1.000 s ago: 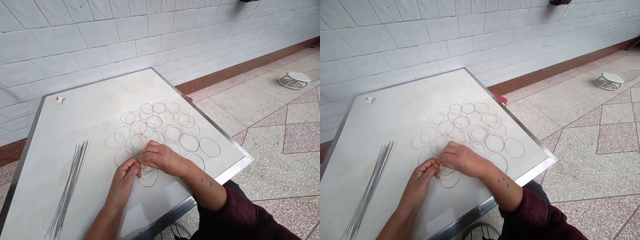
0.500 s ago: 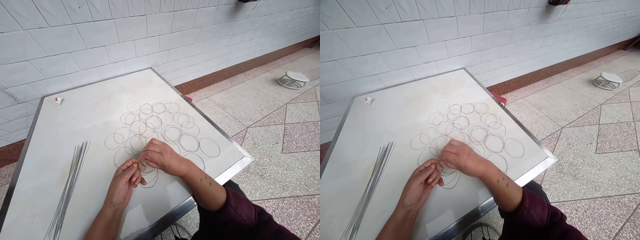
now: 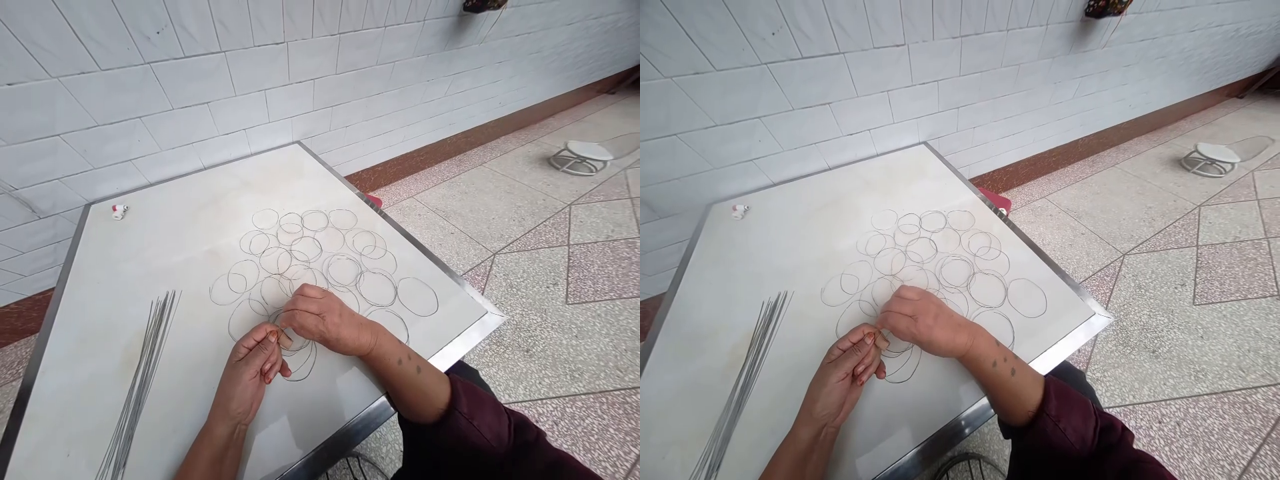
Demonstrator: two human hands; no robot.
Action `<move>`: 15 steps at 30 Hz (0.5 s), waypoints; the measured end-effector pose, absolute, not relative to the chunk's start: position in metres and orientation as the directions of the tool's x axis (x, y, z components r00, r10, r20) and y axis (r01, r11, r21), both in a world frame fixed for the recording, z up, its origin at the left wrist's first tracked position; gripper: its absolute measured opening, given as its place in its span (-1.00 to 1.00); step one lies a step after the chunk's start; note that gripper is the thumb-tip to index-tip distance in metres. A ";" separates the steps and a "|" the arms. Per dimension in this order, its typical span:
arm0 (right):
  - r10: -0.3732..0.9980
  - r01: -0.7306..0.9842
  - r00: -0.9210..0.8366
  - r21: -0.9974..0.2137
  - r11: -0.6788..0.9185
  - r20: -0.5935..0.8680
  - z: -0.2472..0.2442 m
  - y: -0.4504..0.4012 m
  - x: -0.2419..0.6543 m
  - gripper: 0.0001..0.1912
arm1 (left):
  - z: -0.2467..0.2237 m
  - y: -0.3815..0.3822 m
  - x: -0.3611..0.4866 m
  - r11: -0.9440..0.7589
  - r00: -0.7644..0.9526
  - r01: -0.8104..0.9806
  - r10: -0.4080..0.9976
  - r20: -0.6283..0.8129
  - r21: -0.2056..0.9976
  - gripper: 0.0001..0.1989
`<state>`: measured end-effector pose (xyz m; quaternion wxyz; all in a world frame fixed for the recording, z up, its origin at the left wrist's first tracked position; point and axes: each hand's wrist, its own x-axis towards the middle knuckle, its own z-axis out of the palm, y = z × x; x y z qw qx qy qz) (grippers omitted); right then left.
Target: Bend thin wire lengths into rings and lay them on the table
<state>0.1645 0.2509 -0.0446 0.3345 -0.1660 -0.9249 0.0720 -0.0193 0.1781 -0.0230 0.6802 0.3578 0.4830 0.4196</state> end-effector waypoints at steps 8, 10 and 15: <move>0.467 0.249 -0.588 -0.402 0.881 0.660 -0.046 0.252 0.161 -0.91 | -0.024 0.178 -0.021 0.397 0.208 -0.288 0.914 -0.348 0.871 -0.75; 0.483 0.226 -0.564 -0.437 0.870 0.670 -0.045 0.253 0.160 -0.90 | -0.024 0.178 -0.020 0.398 0.207 -0.322 0.915 -0.346 0.859 -0.75; 0.452 0.165 -0.582 -0.446 0.880 0.677 -0.043 0.252 0.159 -0.90 | -0.028 0.179 -0.022 0.387 0.205 -0.343 0.920 -0.334 0.856 -0.75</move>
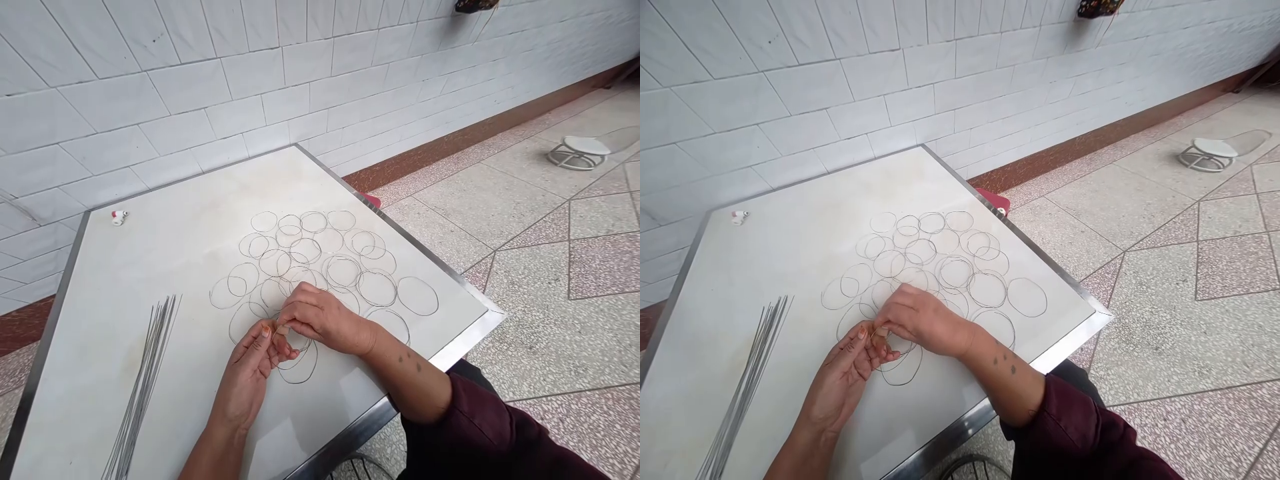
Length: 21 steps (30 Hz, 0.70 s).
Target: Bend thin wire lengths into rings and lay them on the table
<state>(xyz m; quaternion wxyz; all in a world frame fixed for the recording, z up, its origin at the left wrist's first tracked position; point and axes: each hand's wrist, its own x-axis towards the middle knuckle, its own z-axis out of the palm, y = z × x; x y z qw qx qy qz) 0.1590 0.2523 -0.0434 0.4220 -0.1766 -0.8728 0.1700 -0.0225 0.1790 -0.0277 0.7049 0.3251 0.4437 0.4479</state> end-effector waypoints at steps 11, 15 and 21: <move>0.491 0.152 -0.625 -0.522 0.839 0.607 -0.045 0.251 0.160 -0.87 | -0.027 0.178 -0.022 0.430 0.245 -0.225 0.893 -0.377 0.874 -0.71; 0.479 0.145 -0.628 -0.513 0.846 0.613 -0.043 0.250 0.159 -0.83 | -0.026 0.178 -0.022 0.450 0.260 -0.245 0.884 -0.389 0.858 -0.70; 0.518 0.103 -0.618 -0.592 0.799 0.592 -0.045 0.251 0.160 -0.84 | -0.028 0.179 -0.021 0.470 0.286 -0.332 0.877 -0.387 0.818 -0.76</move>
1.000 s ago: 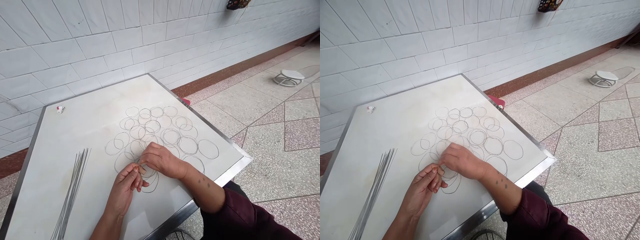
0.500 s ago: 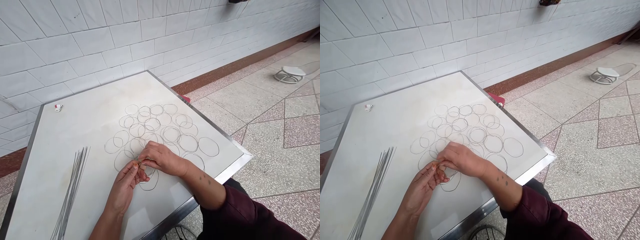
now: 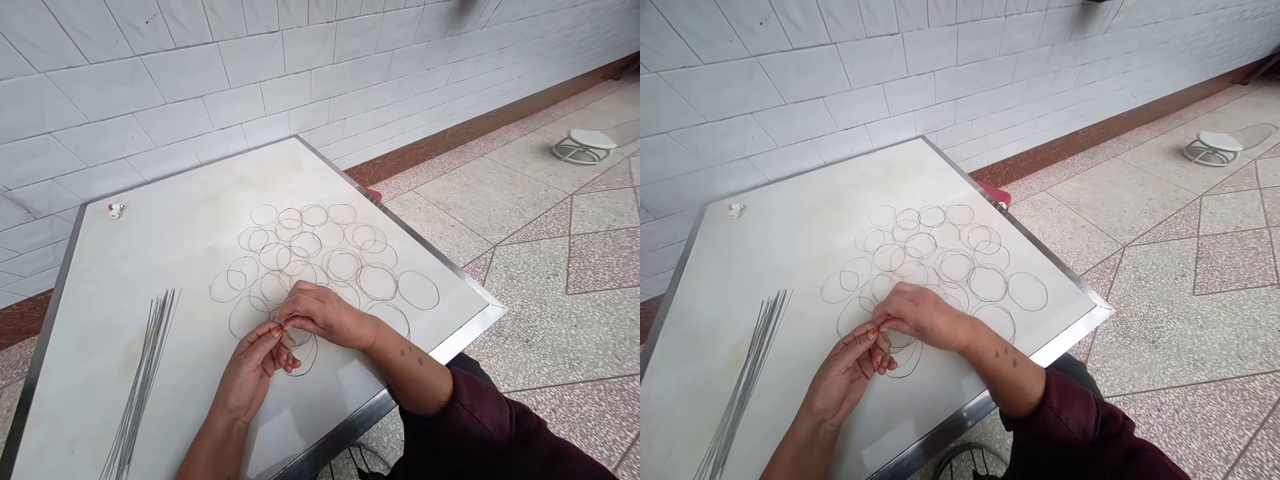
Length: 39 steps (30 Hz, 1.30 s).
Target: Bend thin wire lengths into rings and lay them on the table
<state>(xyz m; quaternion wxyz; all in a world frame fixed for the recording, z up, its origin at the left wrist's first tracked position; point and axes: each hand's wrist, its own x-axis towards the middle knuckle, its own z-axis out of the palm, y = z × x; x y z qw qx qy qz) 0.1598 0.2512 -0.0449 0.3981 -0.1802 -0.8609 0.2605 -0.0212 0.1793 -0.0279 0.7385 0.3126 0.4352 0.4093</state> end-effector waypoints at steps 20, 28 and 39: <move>0.588 0.164 -0.611 -0.642 0.749 0.530 -0.045 0.251 0.160 -0.81 | -0.028 0.178 -0.021 0.429 0.214 -0.326 0.901 -0.376 0.843 -0.73; 0.580 0.182 -0.626 -0.625 0.759 0.522 -0.038 0.248 0.161 -0.91 | -0.028 0.178 -0.019 0.419 0.220 -0.303 0.905 -0.365 0.856 -0.73; 0.988 0.653 -0.088 -0.741 0.153 0.126 -0.053 0.283 0.171 -0.92 | -0.026 0.184 -0.020 0.389 0.072 -0.459 0.912 -0.403 0.799 -0.73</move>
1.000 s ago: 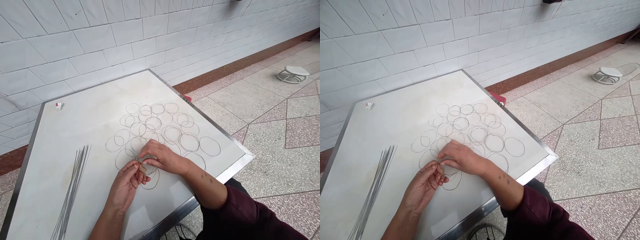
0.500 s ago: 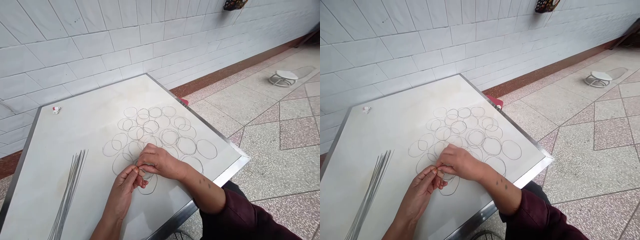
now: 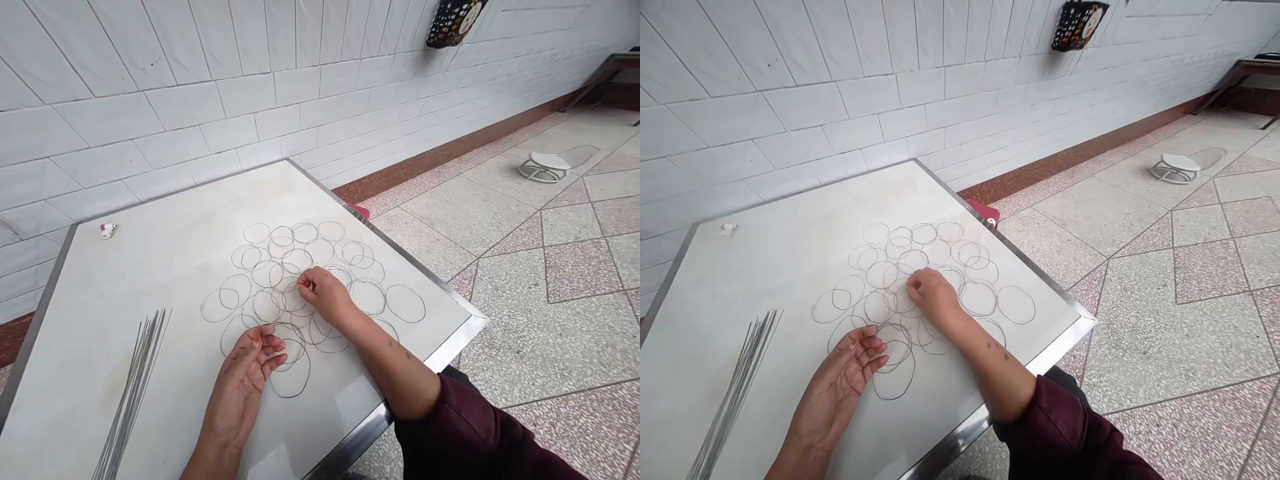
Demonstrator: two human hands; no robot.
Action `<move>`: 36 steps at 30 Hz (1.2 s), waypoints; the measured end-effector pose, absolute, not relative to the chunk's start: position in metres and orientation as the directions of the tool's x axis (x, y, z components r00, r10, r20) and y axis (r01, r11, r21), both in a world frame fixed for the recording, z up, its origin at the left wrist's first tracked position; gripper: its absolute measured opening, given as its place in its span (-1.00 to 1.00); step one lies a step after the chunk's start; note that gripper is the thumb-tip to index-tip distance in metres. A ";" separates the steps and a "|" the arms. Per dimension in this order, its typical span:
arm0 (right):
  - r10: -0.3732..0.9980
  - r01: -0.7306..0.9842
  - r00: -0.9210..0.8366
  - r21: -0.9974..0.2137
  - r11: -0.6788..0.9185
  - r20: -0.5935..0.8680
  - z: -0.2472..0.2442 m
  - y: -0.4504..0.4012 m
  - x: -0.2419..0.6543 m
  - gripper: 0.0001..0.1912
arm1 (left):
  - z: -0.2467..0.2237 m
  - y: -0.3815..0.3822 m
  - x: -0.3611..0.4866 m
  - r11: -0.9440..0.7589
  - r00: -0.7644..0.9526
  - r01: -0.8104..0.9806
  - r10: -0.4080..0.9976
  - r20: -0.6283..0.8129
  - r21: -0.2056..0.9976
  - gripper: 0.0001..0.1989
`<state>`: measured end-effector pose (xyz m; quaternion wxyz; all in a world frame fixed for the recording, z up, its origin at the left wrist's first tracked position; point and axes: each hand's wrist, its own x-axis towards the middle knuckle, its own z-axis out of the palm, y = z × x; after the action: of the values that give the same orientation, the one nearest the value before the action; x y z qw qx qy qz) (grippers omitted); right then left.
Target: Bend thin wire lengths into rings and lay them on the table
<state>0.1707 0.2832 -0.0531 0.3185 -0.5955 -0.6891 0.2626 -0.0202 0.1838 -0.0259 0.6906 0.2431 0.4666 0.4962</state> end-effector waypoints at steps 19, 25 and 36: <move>0.994 0.772 -0.039 -0.629 0.093 0.099 -0.061 0.292 0.166 -0.89 | -0.027 0.184 -0.019 0.449 0.096 -0.471 0.882 -0.462 0.759 -0.75; 0.991 0.742 0.019 -0.666 0.075 0.132 -0.065 0.295 0.169 -0.88 | -0.028 0.183 -0.019 0.458 0.102 -0.479 0.876 -0.471 0.749 -0.77; 0.951 0.522 0.080 -0.826 0.215 0.298 -0.068 0.298 0.168 -0.77 | -0.028 0.184 -0.021 0.450 0.093 -0.494 0.878 -0.470 0.744 -0.76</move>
<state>0.1682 0.2981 -0.0678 0.4514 -0.5798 -0.6352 0.2379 -0.0212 0.1841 -0.0280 0.7104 0.2044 0.4695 0.4829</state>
